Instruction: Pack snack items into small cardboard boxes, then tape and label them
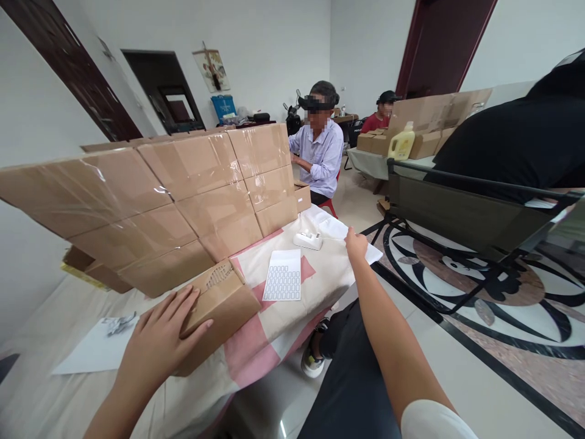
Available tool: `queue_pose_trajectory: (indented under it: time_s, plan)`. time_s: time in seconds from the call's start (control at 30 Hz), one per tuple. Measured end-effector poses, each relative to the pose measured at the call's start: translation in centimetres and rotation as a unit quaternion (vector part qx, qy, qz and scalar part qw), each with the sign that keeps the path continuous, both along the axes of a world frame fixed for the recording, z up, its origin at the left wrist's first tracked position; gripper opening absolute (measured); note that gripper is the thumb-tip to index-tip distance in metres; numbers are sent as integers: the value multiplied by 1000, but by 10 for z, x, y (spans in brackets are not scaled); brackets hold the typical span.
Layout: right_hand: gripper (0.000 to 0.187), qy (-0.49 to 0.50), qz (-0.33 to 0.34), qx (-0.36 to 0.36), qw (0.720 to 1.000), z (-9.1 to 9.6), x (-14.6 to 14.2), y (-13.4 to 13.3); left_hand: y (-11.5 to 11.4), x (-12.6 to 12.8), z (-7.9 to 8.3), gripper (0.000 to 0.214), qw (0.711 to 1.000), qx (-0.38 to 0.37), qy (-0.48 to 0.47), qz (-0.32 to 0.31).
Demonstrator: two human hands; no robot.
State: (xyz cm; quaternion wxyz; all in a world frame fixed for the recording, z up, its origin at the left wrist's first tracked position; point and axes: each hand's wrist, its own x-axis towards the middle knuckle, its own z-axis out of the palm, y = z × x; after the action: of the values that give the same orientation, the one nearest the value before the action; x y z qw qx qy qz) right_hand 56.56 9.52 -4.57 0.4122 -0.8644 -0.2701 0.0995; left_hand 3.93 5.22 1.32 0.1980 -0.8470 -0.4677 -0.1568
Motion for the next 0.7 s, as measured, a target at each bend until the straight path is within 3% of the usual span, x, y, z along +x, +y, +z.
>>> queue_pose_trajectory:
  time_s: [0.2, 0.43, 0.6, 0.7]
  plan:
    - [45, 31, -5, 68, 997, 7, 0, -9, -1, 1, 1, 73, 1000, 9, 4, -1]
    - [31, -52, 79, 136, 986, 12, -26, 5, -1, 2, 1, 74, 1000, 9, 0, -7]
    - [44, -24, 159, 131, 978, -1, -45, 30, -3, 3, 2, 73, 1000, 1, -9, -3]
    - [53, 0, 167, 121, 979, -9, -54, 43, -3, 3, 2, 74, 1000, 4, -12, 1]
